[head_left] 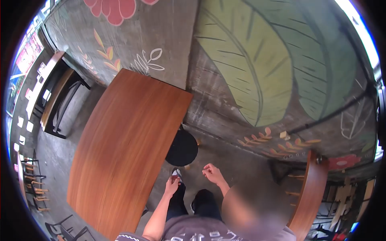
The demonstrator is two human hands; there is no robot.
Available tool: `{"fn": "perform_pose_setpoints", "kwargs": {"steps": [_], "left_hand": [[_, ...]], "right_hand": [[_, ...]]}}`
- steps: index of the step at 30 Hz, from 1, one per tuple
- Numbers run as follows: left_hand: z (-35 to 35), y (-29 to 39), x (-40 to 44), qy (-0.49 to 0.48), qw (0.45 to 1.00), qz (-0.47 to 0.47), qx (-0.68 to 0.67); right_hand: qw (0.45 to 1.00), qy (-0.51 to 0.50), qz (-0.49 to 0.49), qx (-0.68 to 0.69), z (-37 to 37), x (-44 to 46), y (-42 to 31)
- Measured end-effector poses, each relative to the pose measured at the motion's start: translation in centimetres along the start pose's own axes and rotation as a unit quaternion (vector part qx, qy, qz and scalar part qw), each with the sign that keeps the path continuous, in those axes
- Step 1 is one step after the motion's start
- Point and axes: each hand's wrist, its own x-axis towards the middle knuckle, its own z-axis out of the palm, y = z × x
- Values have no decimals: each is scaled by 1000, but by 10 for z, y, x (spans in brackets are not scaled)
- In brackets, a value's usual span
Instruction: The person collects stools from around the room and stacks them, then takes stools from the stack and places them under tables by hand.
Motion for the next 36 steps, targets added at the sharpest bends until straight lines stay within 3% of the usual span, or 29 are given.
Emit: {"fn": "perform_pose_setpoints", "kwargs": {"steps": [1, 3, 5, 6, 8, 10, 12, 13, 15, 17, 19, 21, 22, 24, 25, 27, 29, 31, 36], "left_hand": [[-3, -29, 36, 22, 1000, -14, 5], [-1, -79, 102, 65, 996, -63, 0], [-6, -156, 187, 259, 965, -12, 43], [-5, -91, 171, 237, 967, -26, 87], [4, -84, 207, 351, 935, -2, 54], [-40, -178, 288, 200, 975, -16, -93], [-11, -89, 249, 260, 963, -69, -33], [-21, -118, 283, 279, 936, -121, -178], [-14, -92, 264, 230, 949, -112, -183], [-27, -131, 287, 248, 923, -157, -250], [-32, -159, 278, 191, 973, -70, -108], [-33, -155, 275, 151, 981, -41, -117], [-14, -141, 279, 281, 930, -98, -217], [-16, -116, 268, 234, 963, -104, -82], [-15, -132, 262, 228, 970, -52, -59], [-9, -107, 233, 155, 980, -54, -112], [-2, -90, 204, 133, 989, -41, -50], [6, -86, 184, 113, 992, -36, 32], [25, -77, 119, 36, 965, -47, 254]], "right_hand": [[1000, -4, 5, -4, 9, 34, 13], [985, 48, -25, -166, 29, 97, 41], [971, 81, -97, -204, 51, 178, 81], [963, 106, -130, -209, 60, 211, 84], [950, 140, -148, -237, 77, 285, 89], [928, 180, -135, -298, 101, 349, 112], [934, 173, -126, -287, 121, 388, 128], [939, 155, -120, -283, 127, 400, 131], [940, 128, -77, -306, 142, 413, 141], [933, 104, -22, -344, 144, 404, 119], [934, 95, 11, -345, 141, 404, 116], [947, 84, 48, -305, 135, 406, 123], [951, 87, 43, -293, 131, 400, 129], [956, 106, 25, -271, 118, 377, 142], [957, 122, 25, -262, 108, 357, 144], [956, 173, 17, -238, 90, 310, 154], [950, 196, 83, -228, 73, 259, 159], [943, 268, 73, -181, 60, 200, 161], [932, 292, 196, -90, 28, 51, 160]]}}
